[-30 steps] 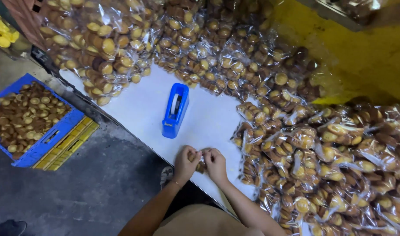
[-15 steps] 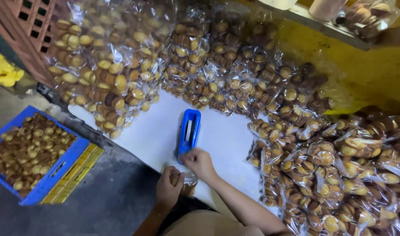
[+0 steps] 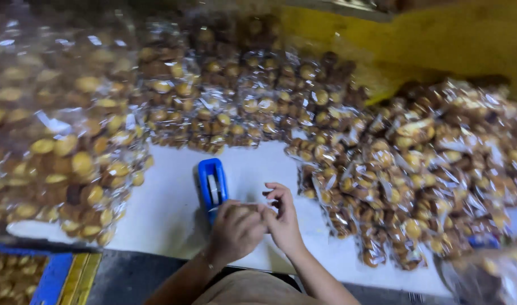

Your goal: Sealing plastic bags filled with small baked goods using a manual tape dispenser at a packaging station.

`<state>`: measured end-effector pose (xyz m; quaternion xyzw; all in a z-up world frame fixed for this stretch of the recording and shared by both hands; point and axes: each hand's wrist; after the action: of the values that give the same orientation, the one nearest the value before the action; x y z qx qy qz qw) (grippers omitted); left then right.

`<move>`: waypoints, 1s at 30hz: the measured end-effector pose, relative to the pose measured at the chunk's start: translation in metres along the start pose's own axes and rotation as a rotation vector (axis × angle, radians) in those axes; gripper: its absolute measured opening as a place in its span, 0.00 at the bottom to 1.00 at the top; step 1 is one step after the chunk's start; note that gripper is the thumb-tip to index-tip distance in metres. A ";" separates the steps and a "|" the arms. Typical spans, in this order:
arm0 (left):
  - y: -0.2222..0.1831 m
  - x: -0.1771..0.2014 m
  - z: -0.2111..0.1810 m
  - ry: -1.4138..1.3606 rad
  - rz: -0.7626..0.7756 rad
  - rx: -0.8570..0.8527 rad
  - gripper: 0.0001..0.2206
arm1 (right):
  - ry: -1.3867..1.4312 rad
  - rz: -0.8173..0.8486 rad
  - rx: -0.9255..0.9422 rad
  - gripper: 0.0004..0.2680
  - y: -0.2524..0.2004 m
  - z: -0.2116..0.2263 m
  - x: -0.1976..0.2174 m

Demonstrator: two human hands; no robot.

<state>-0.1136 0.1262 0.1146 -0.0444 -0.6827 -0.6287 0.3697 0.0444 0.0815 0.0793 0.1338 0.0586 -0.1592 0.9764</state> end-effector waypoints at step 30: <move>0.108 -0.119 -0.006 -0.127 0.351 0.095 0.07 | 0.342 -0.061 -0.181 0.26 0.057 0.015 0.146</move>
<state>0.0314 0.1907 0.1366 -0.1849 -0.7154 -0.5176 0.4314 0.2018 0.0866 0.0849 0.0685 0.2420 -0.1579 0.9549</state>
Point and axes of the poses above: each hand's wrist, its own y-axis towards the middle knuckle, its own x-axis out of the back of the hand, z = x × y, and after that the axes turned 12 degrees about y, right-handed
